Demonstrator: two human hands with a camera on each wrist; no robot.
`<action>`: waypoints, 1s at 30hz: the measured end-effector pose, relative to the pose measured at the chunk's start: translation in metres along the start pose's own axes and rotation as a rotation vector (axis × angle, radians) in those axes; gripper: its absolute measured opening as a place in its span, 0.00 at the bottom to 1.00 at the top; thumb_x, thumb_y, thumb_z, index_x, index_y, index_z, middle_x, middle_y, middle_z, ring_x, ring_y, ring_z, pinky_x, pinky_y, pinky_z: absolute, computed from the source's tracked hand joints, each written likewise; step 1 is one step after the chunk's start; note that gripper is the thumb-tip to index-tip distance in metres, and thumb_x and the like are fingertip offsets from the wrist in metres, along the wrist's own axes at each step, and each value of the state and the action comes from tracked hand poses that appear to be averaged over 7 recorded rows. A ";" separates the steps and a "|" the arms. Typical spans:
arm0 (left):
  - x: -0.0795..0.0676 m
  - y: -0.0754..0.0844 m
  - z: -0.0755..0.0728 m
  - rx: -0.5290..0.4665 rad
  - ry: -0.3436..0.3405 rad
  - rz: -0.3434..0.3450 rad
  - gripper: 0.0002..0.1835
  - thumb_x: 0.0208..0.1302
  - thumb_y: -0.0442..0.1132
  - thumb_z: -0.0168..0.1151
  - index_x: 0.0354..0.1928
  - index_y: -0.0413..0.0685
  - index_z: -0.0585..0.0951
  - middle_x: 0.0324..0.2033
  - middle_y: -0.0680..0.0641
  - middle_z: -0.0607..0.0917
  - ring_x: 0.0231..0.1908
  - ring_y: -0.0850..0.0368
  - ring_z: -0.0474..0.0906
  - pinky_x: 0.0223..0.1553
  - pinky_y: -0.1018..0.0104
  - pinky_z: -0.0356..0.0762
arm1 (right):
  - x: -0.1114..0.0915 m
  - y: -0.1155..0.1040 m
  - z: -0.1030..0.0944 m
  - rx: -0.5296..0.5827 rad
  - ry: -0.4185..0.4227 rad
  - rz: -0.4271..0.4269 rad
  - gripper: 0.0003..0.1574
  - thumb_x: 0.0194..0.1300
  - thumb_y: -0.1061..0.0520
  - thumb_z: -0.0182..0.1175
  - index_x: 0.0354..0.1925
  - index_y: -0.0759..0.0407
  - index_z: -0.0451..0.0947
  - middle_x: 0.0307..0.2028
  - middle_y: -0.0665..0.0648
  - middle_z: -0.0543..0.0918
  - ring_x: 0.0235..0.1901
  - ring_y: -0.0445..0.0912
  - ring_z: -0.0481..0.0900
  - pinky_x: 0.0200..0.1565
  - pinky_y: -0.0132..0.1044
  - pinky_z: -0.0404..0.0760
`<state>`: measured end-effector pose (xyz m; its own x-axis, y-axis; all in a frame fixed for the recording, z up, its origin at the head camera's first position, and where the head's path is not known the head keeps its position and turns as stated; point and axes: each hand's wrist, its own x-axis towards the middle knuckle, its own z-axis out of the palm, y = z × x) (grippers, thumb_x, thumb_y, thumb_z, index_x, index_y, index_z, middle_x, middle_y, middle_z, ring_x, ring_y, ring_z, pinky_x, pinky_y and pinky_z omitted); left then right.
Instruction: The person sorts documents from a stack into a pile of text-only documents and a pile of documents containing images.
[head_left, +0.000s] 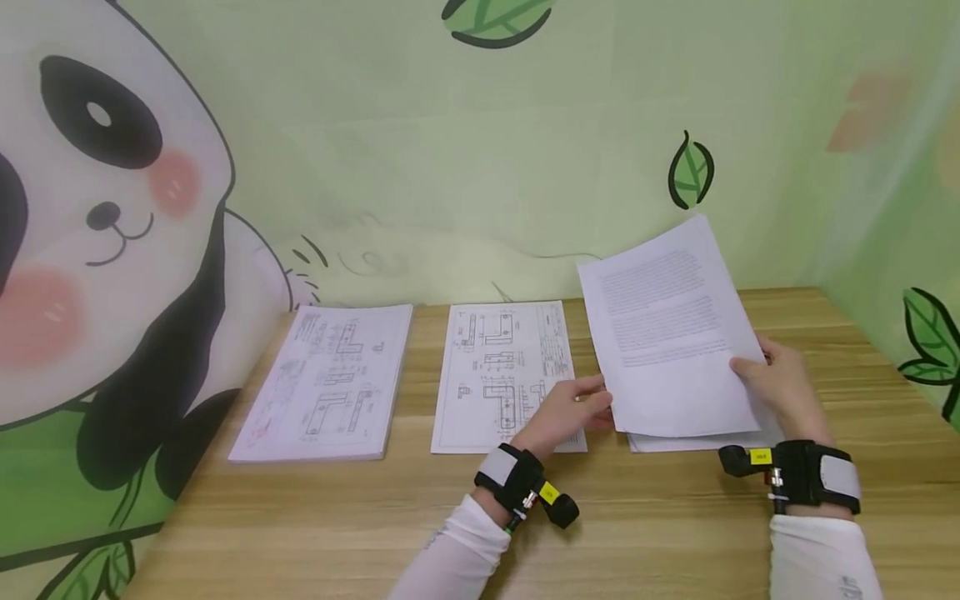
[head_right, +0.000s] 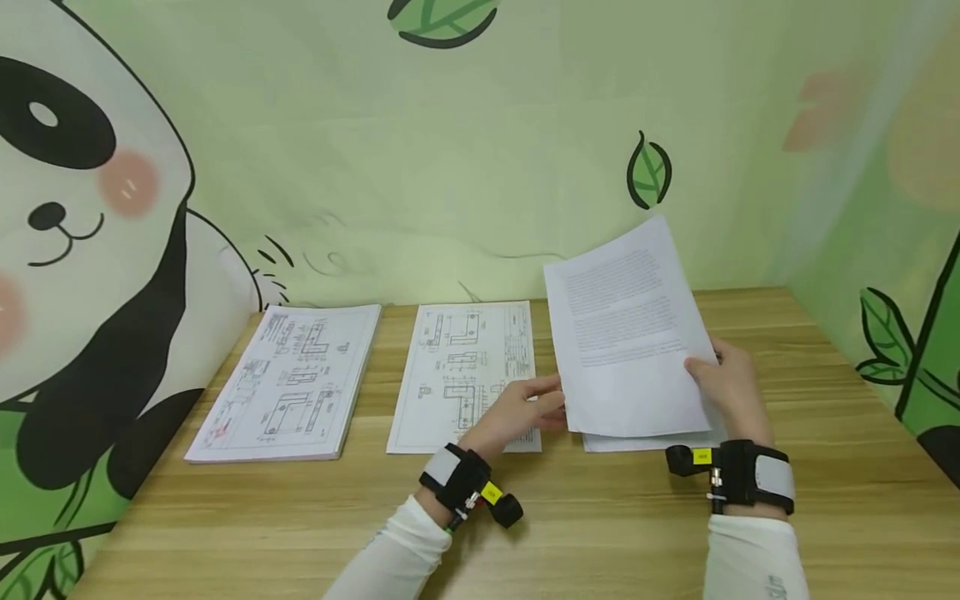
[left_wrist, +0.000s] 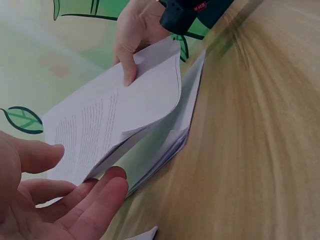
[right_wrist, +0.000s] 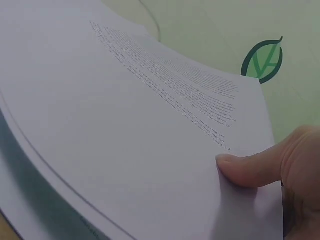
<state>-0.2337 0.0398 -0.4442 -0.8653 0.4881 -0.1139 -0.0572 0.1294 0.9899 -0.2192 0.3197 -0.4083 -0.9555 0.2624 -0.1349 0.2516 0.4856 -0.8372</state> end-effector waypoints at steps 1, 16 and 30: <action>0.000 0.000 0.002 0.012 -0.002 -0.007 0.26 0.66 0.43 0.54 0.64 0.41 0.69 0.53 0.41 0.81 0.43 0.50 0.84 0.50 0.55 0.81 | 0.001 0.002 -0.002 -0.009 -0.001 -0.001 0.40 0.69 0.51 0.48 0.70 0.68 0.48 0.64 0.79 0.61 0.56 0.67 0.63 0.51 0.63 0.65; -0.005 -0.001 0.015 0.173 -0.003 -0.088 0.23 0.64 0.49 0.55 0.58 0.48 0.77 0.42 0.46 0.88 0.39 0.55 0.85 0.32 0.68 0.75 | 0.007 0.020 -0.005 -0.232 0.093 -0.039 0.39 0.60 0.59 0.56 0.63 0.81 0.56 0.57 0.86 0.64 0.53 0.74 0.64 0.50 0.67 0.65; -0.005 0.000 0.020 0.199 0.027 -0.101 0.21 0.63 0.51 0.55 0.57 0.54 0.79 0.47 0.49 0.86 0.39 0.57 0.82 0.30 0.68 0.70 | 0.009 0.028 -0.003 -0.317 0.176 -0.045 0.36 0.58 0.59 0.58 0.61 0.75 0.63 0.53 0.83 0.70 0.49 0.73 0.68 0.40 0.59 0.69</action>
<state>-0.2190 0.0547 -0.4453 -0.8735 0.4410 -0.2061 -0.0468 0.3454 0.9373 -0.2205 0.3377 -0.4313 -0.9325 0.3608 0.0144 0.2715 0.7269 -0.6308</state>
